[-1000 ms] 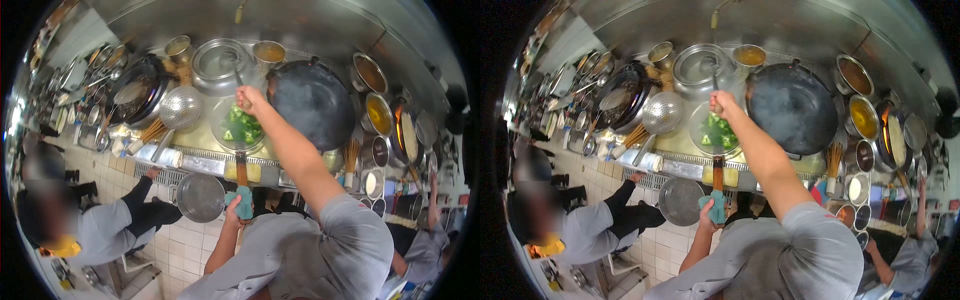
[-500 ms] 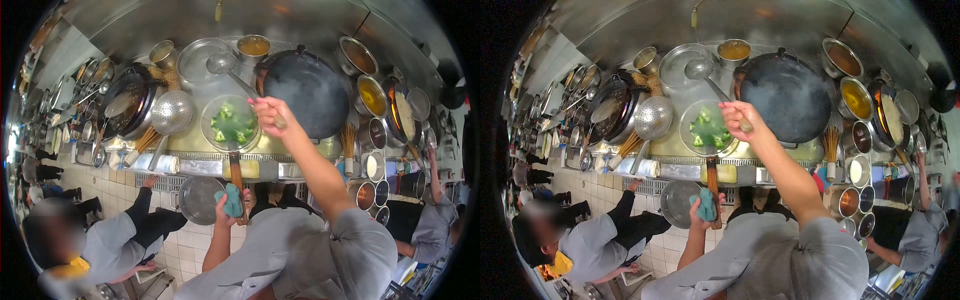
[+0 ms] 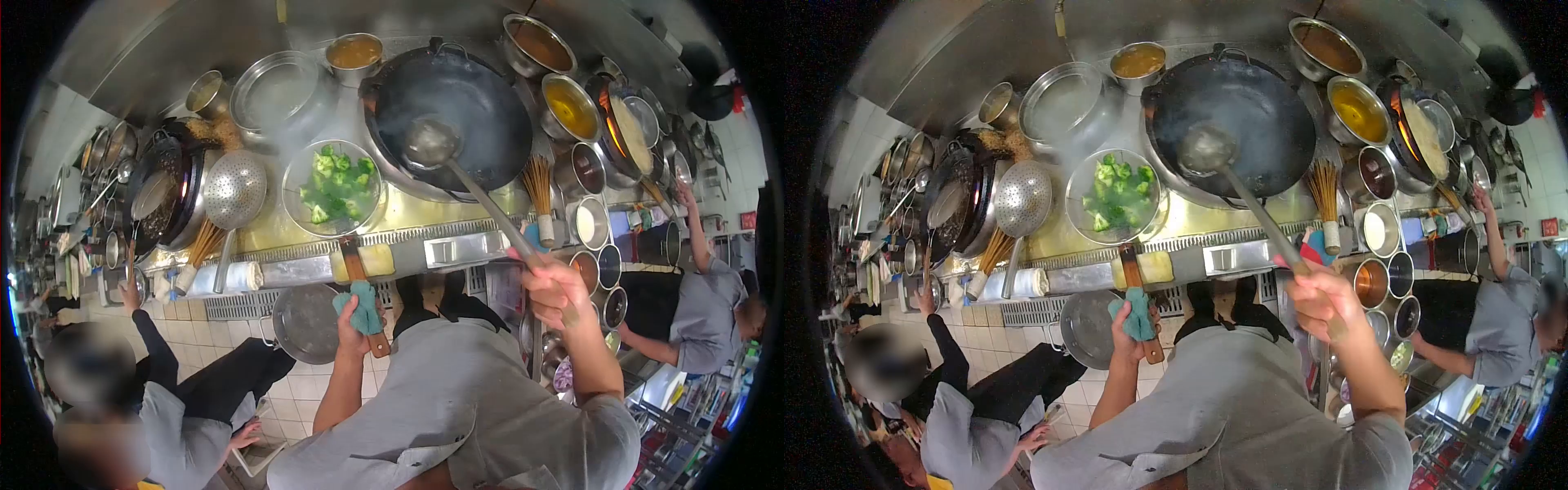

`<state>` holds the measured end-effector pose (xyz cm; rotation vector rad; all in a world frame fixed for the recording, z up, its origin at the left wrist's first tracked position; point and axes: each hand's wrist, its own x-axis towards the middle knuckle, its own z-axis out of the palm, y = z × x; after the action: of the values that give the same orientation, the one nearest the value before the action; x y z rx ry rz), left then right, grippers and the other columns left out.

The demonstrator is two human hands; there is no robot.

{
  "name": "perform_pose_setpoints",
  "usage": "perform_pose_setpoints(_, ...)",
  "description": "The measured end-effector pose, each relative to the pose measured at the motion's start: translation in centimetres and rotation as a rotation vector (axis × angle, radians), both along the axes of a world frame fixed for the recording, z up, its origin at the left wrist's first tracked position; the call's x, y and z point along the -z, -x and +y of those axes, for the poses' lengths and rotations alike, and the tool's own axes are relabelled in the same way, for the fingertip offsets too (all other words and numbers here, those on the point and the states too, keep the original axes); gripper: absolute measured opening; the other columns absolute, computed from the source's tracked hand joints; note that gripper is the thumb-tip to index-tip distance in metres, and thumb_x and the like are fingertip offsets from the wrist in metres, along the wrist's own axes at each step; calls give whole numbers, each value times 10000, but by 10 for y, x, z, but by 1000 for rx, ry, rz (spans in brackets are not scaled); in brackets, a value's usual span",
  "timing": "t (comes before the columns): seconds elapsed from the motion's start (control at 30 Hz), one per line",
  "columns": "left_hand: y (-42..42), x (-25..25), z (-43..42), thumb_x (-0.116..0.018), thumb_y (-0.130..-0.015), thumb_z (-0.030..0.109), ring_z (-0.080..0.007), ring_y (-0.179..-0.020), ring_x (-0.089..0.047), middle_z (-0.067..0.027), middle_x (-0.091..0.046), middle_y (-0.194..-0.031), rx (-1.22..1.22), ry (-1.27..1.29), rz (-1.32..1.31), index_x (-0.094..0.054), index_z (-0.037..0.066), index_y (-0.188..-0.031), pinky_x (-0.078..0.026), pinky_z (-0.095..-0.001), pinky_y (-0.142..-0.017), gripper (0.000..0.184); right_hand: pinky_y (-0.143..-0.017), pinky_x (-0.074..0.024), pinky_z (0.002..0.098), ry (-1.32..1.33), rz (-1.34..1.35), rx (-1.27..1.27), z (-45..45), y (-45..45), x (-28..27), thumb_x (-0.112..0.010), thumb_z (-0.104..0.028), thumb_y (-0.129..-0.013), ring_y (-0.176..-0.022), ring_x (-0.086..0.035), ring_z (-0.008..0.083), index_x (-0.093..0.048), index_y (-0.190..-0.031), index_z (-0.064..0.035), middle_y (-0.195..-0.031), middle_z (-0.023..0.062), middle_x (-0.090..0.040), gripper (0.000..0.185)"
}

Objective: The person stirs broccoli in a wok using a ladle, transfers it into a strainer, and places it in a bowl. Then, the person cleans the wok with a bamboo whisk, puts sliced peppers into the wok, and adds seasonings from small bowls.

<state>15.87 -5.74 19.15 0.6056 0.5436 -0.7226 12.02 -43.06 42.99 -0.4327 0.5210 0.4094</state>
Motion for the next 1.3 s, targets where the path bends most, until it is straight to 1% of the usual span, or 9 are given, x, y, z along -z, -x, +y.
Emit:
perform_pose_setpoints(0.2,-2,4,-3,-635,-899,434,-219,-785,-625,-93,-639,-920,21,-111,-47,-600,73,-1130,-519,-353,-670,430,-319,-323,264,336,145,74,-28,61,-5,-626,-96,-891,-377,-399,90,-508,-1373,-61,-682,-9,-498,497)
perform_pose_setpoints(0.4,11,24,-4,-687,-878,340,-213,-788,-643,-95,-650,-906,-75,-286,-194,-598,40,-1138,-535,-344,-679,407,-324,-356,256,980,79,-49,-44,93,5,-616,-60,-871,-375,-436,89,-440,-1434,-8,-672,13,-514,592)
perform_pose_setpoints(0.5,20,32,-3,-687,-878,347,-214,-783,-645,-95,-651,-901,-103,-311,-266,-601,33,-1140,-535,-341,-671,418,-437,-450,281,1369,65,-221,-55,111,26,-534,25,-858,-470,-512,123,-384,-1505,-23,-779,38,-582,665)
perform_pose_setpoints(0.53,24,33,-5,-689,-877,349,-215,-778,-645,-95,-651,-898,-122,-312,-271,-603,34,-1137,-535,-340,-665,417,-587,-501,256,1501,-30,-207,-62,121,50,-546,10,-882,-621,-579,137,-354,-1522,-10,-981,96,-641,669)
perform_pose_setpoints(0.6,34,21,-8,-695,-866,391,-203,-748,-626,-89,-636,-875,-103,-327,-293,-608,56,-1102,-517,-324,-629,420,-657,-501,245,1877,-340,-192,-78,130,102,-569,6,-884,-707,-590,136,-346,-1527,-7,-1097,117,-631,680)
perform_pose_setpoints(0.7,47,-12,-18,-690,-859,443,-191,-700,-591,-71,-602,-825,-93,-265,-356,-608,82,-1069,-494,-319,-584,427,-539,-472,253,1607,-471,-101,-50,108,79,-586,12,-899,-598,-556,118,-307,-1547,-18,-983,87,-622,706)
perform_pose_setpoints(0.83,57,-39,-24,-700,-866,401,-199,-753,-616,-82,-635,-905,-110,-3,-388,-617,60,-1105,-508,-342,-603,424,-389,-403,252,745,-447,-84,-14,65,60,-598,-18,-911,-456,-466,89,-327,-1537,-43,-813,41,-554,683)
perform_pose_setpoints(0.97,67,-68,-30,-697,-856,446,-180,-720,-568,-58,-581,-851,-125,-74,-459,-607,83,-1083,-443,-294,-541,438,-383,-358,264,7,-423,-136,46,-6,66,-571,-87,-965,-417,-398,102,-312,-1543,-57,-723,26,-509,634)
perform_pose_setpoints(1.3,36,-24,17,-689,-854,469,-184,-677,-565,-64,-590,-823,-51,-223,-404,-588,93,-1152,-466,-309,-575,490,-431,-402,257,831,-444,-173,131,-8,80,-591,-35,-954,-475,-481,96,-200,-1572,-8,-727,19,-520,732)
